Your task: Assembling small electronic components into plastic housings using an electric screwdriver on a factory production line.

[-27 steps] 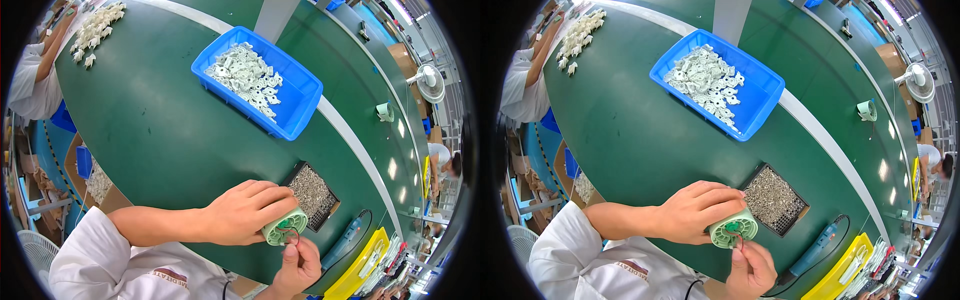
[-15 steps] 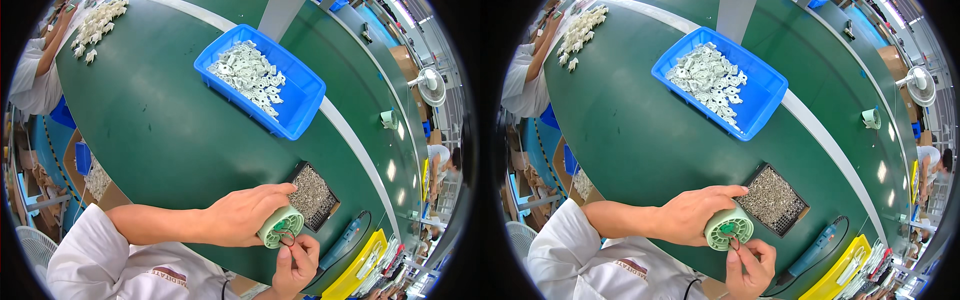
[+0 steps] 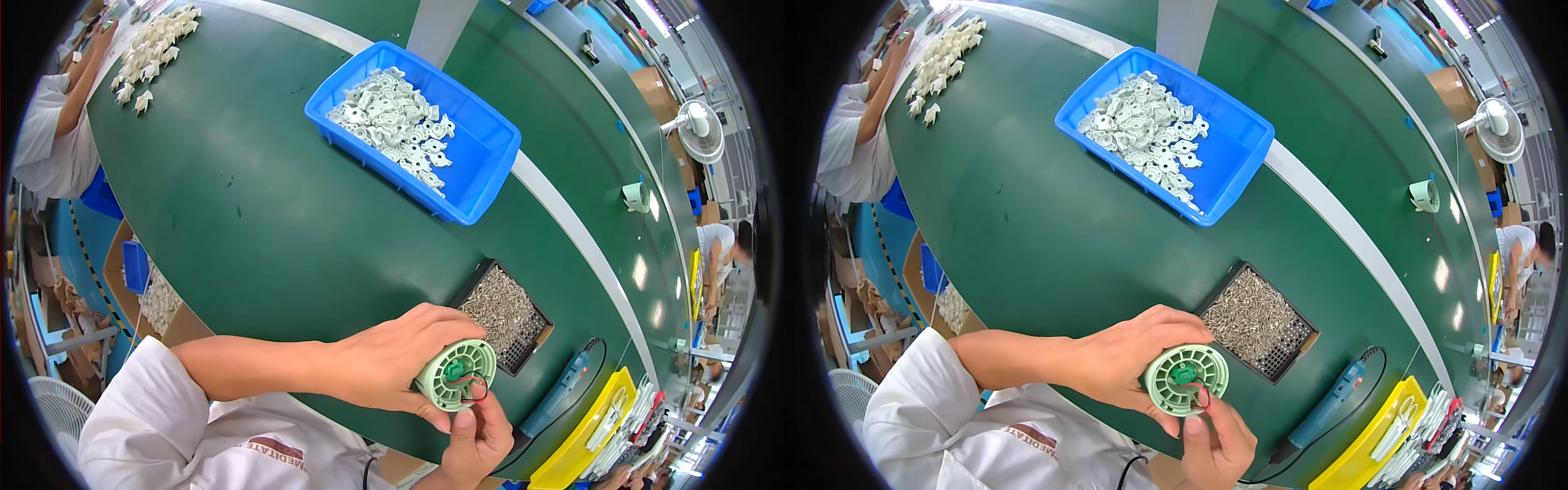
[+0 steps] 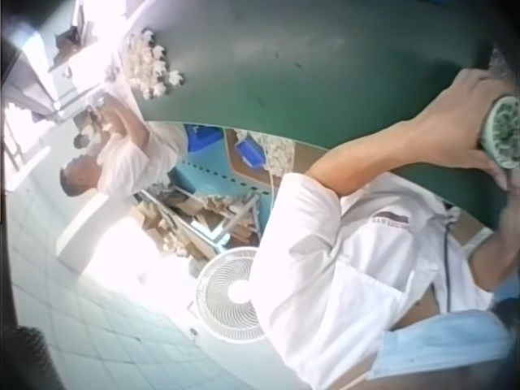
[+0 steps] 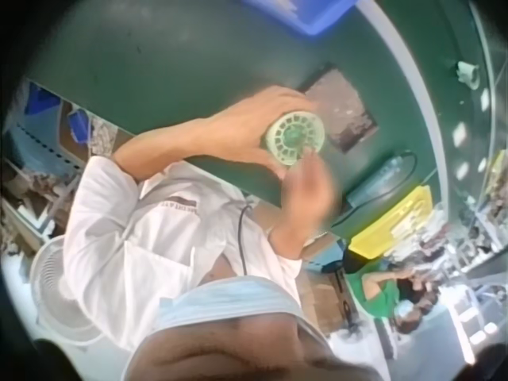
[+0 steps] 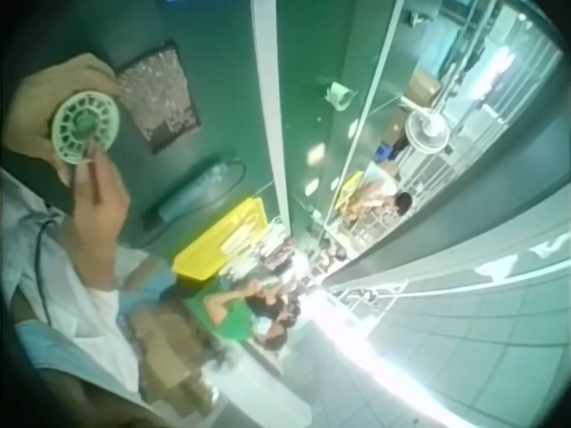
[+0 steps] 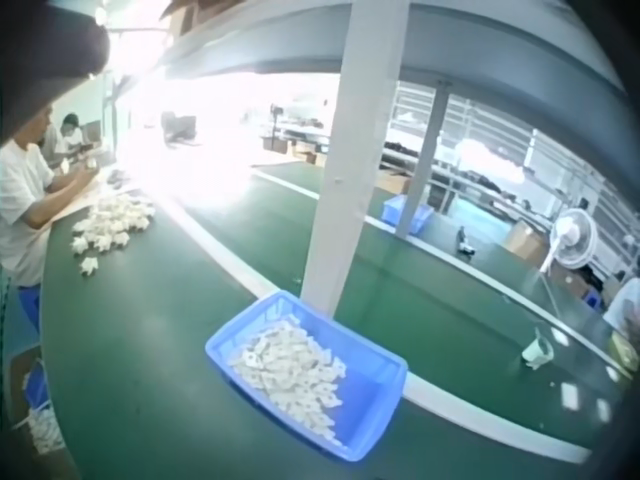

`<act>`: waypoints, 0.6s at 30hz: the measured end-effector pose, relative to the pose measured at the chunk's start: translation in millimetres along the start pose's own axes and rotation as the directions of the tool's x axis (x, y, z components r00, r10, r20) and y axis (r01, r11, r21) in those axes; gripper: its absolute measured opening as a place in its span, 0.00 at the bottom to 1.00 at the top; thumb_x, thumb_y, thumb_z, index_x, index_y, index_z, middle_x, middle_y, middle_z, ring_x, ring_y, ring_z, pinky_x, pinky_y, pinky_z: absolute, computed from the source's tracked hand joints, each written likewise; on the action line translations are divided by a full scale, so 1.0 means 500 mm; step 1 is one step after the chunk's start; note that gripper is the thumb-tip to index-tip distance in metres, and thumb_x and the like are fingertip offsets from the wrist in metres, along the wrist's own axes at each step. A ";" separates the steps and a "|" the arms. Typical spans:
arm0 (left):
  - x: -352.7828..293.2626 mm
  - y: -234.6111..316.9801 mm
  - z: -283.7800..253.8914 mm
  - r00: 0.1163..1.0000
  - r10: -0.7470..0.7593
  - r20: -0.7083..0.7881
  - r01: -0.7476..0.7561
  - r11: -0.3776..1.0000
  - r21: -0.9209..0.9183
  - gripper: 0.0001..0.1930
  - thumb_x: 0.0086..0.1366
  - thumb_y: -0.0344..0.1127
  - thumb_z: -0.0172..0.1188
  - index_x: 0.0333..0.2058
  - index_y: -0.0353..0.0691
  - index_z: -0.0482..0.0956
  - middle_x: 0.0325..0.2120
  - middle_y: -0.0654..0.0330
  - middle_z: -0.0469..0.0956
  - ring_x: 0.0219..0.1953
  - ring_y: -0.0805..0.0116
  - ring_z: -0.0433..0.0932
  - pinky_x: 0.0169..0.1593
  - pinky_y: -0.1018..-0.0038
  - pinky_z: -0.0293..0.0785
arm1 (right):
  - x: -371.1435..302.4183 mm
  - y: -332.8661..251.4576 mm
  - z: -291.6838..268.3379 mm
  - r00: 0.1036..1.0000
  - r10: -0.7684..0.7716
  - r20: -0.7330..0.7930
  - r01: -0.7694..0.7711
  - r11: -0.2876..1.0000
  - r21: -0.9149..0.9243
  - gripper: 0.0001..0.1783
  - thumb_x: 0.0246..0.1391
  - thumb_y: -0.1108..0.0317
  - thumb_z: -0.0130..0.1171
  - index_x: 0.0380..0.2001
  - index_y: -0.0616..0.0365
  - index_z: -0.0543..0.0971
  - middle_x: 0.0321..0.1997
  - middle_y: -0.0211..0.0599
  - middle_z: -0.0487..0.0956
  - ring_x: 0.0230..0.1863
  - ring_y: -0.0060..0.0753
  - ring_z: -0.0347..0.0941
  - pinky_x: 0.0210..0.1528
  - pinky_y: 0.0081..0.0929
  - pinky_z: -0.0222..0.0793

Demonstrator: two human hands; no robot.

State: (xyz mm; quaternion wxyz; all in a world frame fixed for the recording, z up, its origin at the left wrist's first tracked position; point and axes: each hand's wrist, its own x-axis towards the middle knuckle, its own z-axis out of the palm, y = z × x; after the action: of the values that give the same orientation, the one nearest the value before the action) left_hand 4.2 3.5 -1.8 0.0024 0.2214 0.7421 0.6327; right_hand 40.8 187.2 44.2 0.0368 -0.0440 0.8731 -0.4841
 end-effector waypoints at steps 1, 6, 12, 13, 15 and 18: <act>-0.001 -0.001 -0.001 1.000 0.020 -0.019 -0.020 1.000 -0.022 0.50 0.39 0.48 0.76 0.57 0.40 0.56 0.52 0.52 0.65 0.55 0.50 0.63 0.53 0.61 0.66 | -0.006 0.016 0.002 0.999 0.023 0.040 -0.030 0.982 0.184 0.13 0.49 0.73 0.62 0.38 0.69 0.78 0.36 0.45 0.79 0.36 0.33 0.75 0.42 0.21 0.68; -0.001 0.001 -0.004 0.999 0.008 -0.044 -0.011 0.997 -0.079 0.49 0.37 0.49 0.77 0.56 0.39 0.59 0.51 0.53 0.66 0.55 0.52 0.64 0.54 0.61 0.65 | -0.023 0.029 0.040 0.977 0.193 -0.094 -0.132 0.885 0.447 0.08 0.47 0.74 0.62 0.33 0.65 0.80 0.37 0.42 0.77 0.36 0.30 0.74 0.36 0.22 0.68; 0.000 0.003 -0.014 0.992 -0.015 -0.127 0.008 0.998 -0.059 0.49 0.36 0.48 0.78 0.56 0.39 0.60 0.51 0.52 0.67 0.55 0.53 0.65 0.55 0.62 0.65 | -0.026 -0.011 0.027 0.939 0.321 -0.123 -0.251 0.884 0.395 0.08 0.47 0.74 0.62 0.31 0.68 0.78 0.30 0.43 0.78 0.31 0.32 0.74 0.34 0.22 0.68; -0.001 -0.001 -0.017 0.984 0.007 -0.175 -0.017 0.998 -0.055 0.49 0.36 0.47 0.78 0.56 0.39 0.60 0.51 0.52 0.68 0.55 0.53 0.65 0.55 0.62 0.65 | -0.016 -0.002 0.011 0.993 0.114 -0.027 -0.108 0.981 0.158 0.08 0.46 0.75 0.62 0.31 0.68 0.78 0.29 0.43 0.78 0.30 0.30 0.73 0.33 0.22 0.68; 0.002 0.005 -0.025 0.987 0.032 -0.156 -0.033 0.999 0.002 0.49 0.37 0.47 0.78 0.56 0.39 0.60 0.51 0.51 0.67 0.56 0.53 0.65 0.55 0.62 0.65 | -0.012 0.012 -0.006 0.988 -0.099 0.118 0.108 0.992 -0.070 0.09 0.46 0.76 0.62 0.32 0.67 0.77 0.28 0.42 0.78 0.27 0.28 0.73 0.31 0.22 0.68; 0.000 -0.002 -0.005 0.979 0.061 -0.192 -0.083 0.991 -0.107 0.49 0.36 0.46 0.78 0.56 0.38 0.61 0.52 0.50 0.67 0.55 0.53 0.66 0.55 0.63 0.65 | -0.017 0.027 -0.015 0.997 0.023 0.078 -0.019 0.999 -0.049 0.08 0.46 0.75 0.61 0.32 0.67 0.77 0.26 0.41 0.77 0.25 0.30 0.72 0.30 0.22 0.67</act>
State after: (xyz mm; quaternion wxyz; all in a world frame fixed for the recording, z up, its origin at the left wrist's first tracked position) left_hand 3.4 1.1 -2.2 -0.0780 0.1868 0.6930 0.6919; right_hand 47.8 201.7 37.0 0.0749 -0.0548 0.8828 -0.4606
